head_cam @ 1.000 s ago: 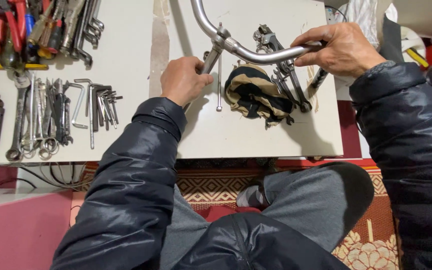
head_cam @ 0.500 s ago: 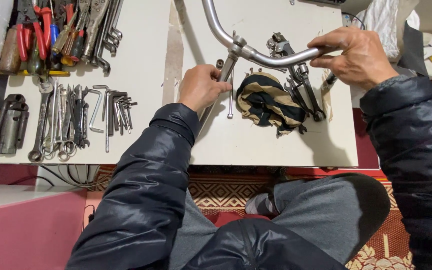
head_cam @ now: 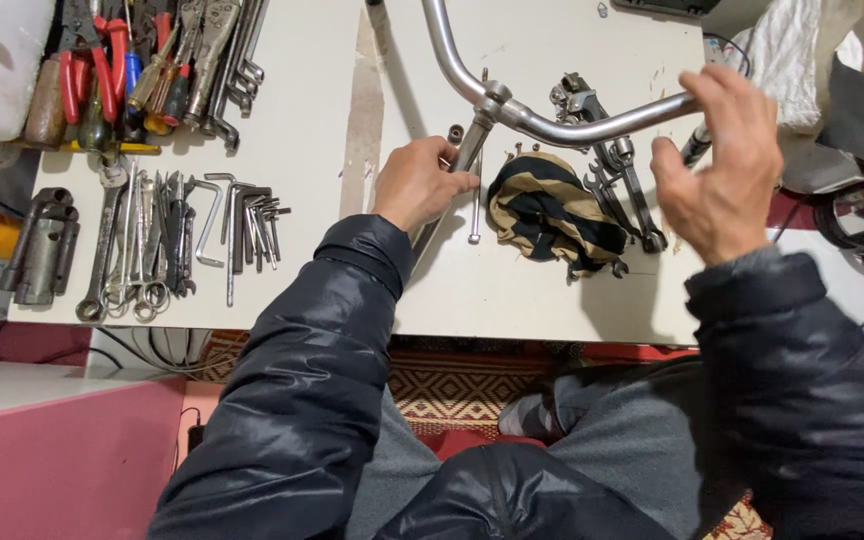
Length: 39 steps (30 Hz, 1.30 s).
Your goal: The person wipes a silver bicycle handlebar with a cloth, then uses a yellow screwdriver to tighten a bolt on the handlebar stem. The person continues to wipe the handlebar and stem with the cloth.
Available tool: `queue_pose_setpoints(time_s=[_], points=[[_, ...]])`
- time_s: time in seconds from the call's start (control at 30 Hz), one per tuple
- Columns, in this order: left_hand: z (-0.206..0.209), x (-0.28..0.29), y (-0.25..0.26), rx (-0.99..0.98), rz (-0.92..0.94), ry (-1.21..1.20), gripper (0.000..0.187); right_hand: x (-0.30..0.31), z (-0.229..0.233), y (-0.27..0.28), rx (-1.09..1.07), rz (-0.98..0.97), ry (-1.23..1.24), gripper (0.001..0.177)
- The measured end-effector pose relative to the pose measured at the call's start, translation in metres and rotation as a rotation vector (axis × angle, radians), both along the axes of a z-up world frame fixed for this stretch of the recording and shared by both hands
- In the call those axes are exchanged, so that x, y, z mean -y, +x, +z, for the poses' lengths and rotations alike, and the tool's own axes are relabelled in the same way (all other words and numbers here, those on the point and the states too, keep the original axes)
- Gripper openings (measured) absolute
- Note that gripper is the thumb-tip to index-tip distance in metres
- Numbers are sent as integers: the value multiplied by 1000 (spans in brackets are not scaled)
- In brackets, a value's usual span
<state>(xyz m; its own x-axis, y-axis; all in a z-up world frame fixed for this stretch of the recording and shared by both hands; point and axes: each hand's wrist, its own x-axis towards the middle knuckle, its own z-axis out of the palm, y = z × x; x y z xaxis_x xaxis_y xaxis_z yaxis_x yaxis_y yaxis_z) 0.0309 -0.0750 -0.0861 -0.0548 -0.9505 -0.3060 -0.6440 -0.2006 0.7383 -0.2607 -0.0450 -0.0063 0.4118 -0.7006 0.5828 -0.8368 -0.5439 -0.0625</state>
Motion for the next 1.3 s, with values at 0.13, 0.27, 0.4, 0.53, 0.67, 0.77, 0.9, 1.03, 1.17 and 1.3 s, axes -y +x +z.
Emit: queue_pose_setpoints(time_s=[0.13, 0.27, 0.4, 0.53, 0.67, 0.77, 0.9, 1.03, 1.17, 1.3], points=[[2, -1, 0, 9, -7, -4, 32, -34, -13, 16, 180, 22, -21, 34], [0, 1, 1, 8, -32, 1, 31, -46, -19, 22, 337, 24, 87, 30], [-4, 4, -2, -8, -34, 9, 31, -45, -19, 25, 345, -10, 109, 24], [0, 3, -4, -4, -35, 22, 31, -46, -18, 33, 395, -35, 197, 18], [-27, 9, -2, -44, -32, -81, 41, -36, -39, 26, 479, -29, 224, 19], [-26, 9, -4, -88, -23, -75, 40, -31, -48, 23, 469, -21, 230, 19], [-23, 10, -5, -74, -34, -64, 39, -34, -42, 31, 472, 5, 207, 17], [-34, 14, -9, -42, -35, -121, 47, -33, -41, 33, 462, 26, 196, 14], [-31, 16, -8, -56, -68, -129, 47, -36, -32, 37, 304, 51, 216, 20], [-32, 21, -18, -41, -10, -155, 58, -43, -37, 31, 303, 143, 305, 20]])
